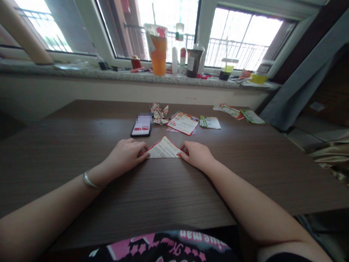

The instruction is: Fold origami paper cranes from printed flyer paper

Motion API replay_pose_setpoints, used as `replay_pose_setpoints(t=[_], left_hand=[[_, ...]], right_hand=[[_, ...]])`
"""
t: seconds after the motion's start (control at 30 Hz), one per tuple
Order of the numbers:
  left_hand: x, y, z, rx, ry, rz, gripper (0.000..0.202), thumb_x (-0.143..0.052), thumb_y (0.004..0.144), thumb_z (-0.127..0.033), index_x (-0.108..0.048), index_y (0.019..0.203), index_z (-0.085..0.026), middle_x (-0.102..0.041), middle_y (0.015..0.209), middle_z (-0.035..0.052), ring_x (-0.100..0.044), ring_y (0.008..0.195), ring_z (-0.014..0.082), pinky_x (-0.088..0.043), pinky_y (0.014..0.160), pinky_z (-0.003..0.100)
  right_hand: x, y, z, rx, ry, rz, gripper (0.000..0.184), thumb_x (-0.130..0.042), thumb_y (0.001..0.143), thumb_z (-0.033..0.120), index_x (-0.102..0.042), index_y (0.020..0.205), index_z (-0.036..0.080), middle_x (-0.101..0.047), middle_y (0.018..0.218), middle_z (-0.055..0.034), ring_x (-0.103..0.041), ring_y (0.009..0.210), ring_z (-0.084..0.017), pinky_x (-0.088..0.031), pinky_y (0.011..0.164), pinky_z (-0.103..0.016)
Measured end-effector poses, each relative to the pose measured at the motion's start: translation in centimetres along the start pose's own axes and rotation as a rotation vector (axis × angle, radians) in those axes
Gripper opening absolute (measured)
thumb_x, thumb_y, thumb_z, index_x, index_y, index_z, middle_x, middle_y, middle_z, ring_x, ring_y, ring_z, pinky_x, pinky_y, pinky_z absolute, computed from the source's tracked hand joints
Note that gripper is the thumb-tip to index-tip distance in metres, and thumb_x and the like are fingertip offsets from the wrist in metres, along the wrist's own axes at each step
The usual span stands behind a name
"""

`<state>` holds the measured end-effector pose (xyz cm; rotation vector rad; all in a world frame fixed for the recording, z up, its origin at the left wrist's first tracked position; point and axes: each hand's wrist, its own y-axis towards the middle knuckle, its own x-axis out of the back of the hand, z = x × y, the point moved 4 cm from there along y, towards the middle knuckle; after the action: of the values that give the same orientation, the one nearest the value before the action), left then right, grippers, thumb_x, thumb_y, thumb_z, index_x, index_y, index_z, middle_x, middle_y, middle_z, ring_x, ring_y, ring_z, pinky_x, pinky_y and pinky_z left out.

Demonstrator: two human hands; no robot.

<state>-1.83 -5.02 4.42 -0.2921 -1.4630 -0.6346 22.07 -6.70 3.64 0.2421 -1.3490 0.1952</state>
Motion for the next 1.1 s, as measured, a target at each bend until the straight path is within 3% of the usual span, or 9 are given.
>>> replay_pose_setpoints(t=[0.3,0.5,0.77,0.97,1.1], left_hand=[[0.19,-0.26,-0.52,-0.047,0.072,-0.027,0.019,-0.046,0.09,-0.024,-0.065,0.089,-0.019,-0.069,0.081,0.0087,-0.062,0.079,0.0268,-0.044,0.068,0.036],[-0.22,-0.23,-0.64,-0.085,0.092,-0.029,0.015,-0.047,0.089,-0.019,-0.062,0.086,-0.018,-0.066,0.081,0.0085,-0.06,0.08,0.026,-0.045,0.066,0.035],[-0.47,-0.38,-0.36,-0.066,-0.019,-0.038,0.02,-0.045,0.092,-0.027,-0.063,0.094,-0.018,-0.063,0.091,0.0096,-0.058,0.088,0.0251,-0.048,0.077,0.036],[-0.46,-0.28,0.14,0.009,-0.246,-0.02,0.025,-0.048,0.091,-0.035,-0.062,0.104,-0.019,-0.062,0.1,0.0085,-0.058,0.092,0.0234,-0.049,0.082,0.037],[-0.36,-0.12,0.26,0.007,-0.377,-0.032,0.022,-0.05,0.09,-0.033,-0.063,0.1,-0.018,-0.062,0.097,0.0078,-0.059,0.089,0.0217,-0.049,0.08,0.035]], right_hand=[[0.11,0.03,0.13,0.047,-0.026,0.021,0.021,-0.053,0.087,0.03,-0.063,0.105,0.025,-0.069,0.085,-0.0015,-0.06,0.07,-0.016,-0.035,0.057,-0.025],[0.06,0.02,0.22,0.085,-0.015,-0.001,0.022,-0.052,0.085,0.023,-0.064,0.103,0.023,-0.066,0.095,-0.0032,-0.061,0.081,-0.016,-0.04,0.065,-0.026],[-0.22,-0.2,0.01,0.11,0.037,-0.034,0.024,-0.05,0.089,0.027,-0.062,0.11,0.024,-0.062,0.106,-0.0053,-0.062,0.092,-0.018,-0.045,0.074,-0.028],[-0.38,0.14,-0.28,0.128,0.18,-0.07,0.023,-0.054,0.089,0.029,-0.064,0.108,0.021,-0.065,0.102,-0.0056,-0.06,0.09,-0.018,-0.046,0.076,-0.03],[-0.19,0.22,-0.18,0.149,0.273,-0.144,0.018,-0.059,0.085,0.024,-0.066,0.101,0.02,-0.066,0.092,-0.0044,-0.058,0.082,-0.017,-0.045,0.074,-0.029]])
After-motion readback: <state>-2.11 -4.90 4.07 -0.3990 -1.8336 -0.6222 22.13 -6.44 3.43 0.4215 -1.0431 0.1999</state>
